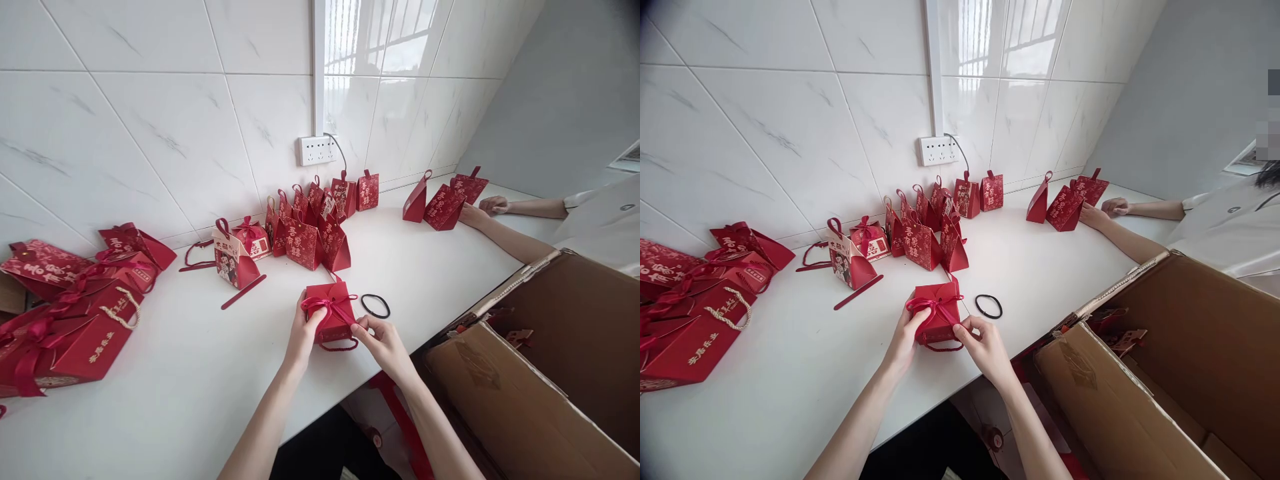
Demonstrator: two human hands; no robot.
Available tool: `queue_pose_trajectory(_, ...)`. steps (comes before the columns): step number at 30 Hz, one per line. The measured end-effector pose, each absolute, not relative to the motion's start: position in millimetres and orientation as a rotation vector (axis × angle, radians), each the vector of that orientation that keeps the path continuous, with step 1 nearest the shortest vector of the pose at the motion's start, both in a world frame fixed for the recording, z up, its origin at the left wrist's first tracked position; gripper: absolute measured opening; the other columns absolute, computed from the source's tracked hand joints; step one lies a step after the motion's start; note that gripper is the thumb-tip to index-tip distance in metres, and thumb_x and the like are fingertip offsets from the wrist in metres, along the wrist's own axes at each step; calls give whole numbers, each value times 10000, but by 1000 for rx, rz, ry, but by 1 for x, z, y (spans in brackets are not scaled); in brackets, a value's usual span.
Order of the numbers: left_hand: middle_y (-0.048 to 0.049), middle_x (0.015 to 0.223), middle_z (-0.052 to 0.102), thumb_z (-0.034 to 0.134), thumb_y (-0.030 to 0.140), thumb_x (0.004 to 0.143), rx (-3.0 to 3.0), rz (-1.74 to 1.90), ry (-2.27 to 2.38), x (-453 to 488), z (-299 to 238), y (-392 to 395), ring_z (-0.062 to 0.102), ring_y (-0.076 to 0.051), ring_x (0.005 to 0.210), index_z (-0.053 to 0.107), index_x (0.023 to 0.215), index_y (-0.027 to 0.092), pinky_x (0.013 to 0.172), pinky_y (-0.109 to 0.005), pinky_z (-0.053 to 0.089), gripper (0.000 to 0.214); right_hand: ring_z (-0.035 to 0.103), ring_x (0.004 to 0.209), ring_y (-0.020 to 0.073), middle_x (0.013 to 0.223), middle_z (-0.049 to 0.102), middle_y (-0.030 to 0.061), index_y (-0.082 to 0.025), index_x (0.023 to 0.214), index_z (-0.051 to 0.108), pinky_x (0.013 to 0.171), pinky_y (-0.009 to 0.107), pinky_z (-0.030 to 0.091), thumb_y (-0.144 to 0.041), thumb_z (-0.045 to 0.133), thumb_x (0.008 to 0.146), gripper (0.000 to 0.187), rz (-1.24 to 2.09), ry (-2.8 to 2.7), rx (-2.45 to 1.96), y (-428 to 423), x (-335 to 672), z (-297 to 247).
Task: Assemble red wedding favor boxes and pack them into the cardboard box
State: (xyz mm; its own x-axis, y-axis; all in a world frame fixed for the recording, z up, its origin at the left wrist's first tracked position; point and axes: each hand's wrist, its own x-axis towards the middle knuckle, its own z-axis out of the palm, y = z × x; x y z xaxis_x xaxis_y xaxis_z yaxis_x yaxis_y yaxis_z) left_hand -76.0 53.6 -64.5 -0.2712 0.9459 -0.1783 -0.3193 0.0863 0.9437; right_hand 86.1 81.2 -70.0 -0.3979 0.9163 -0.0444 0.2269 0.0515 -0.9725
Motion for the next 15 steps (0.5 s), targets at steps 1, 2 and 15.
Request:
queue_pose_trajectory(1, -55, 1263, 599, 610, 325, 799, 729, 1446, 1215, -78, -66, 51, 559, -240, 1180, 456, 1296, 254, 968, -347, 474, 526, 384, 567, 98, 613, 492, -5, -162, 615, 498, 537, 225, 330, -552, 532, 803, 434, 1402, -1693, -1150, 82, 86, -69)
queue_pose_trajectory(2, -51, 1291, 583, 602, 331, 806, 738, 1441, 1197, -80, -68, 49, 535, -240, 1214, 466, 1292, 253, 983, -343, 465, 510, 391, 570, 101, 614, 498, -3, -161, 619, 508, 540, 227, 338, -562, 534, 798, 440, 1420, -1690, -1143, 82, 87, -69)
queue_pose_trajectory(15, -96, 1340, 539, 556, 520, 817, 1098, 1389, 1183, -97, -91, 43, 428, -268, 1311, 458, 1349, 209, 1091, -360, 360, 624, 570, 930, 197, 1007, 528, 69, -187, 1030, 493, 822, 365, 532, -533, 750, 641, 581, 1389, -1892, -892, 100, 108, -86)
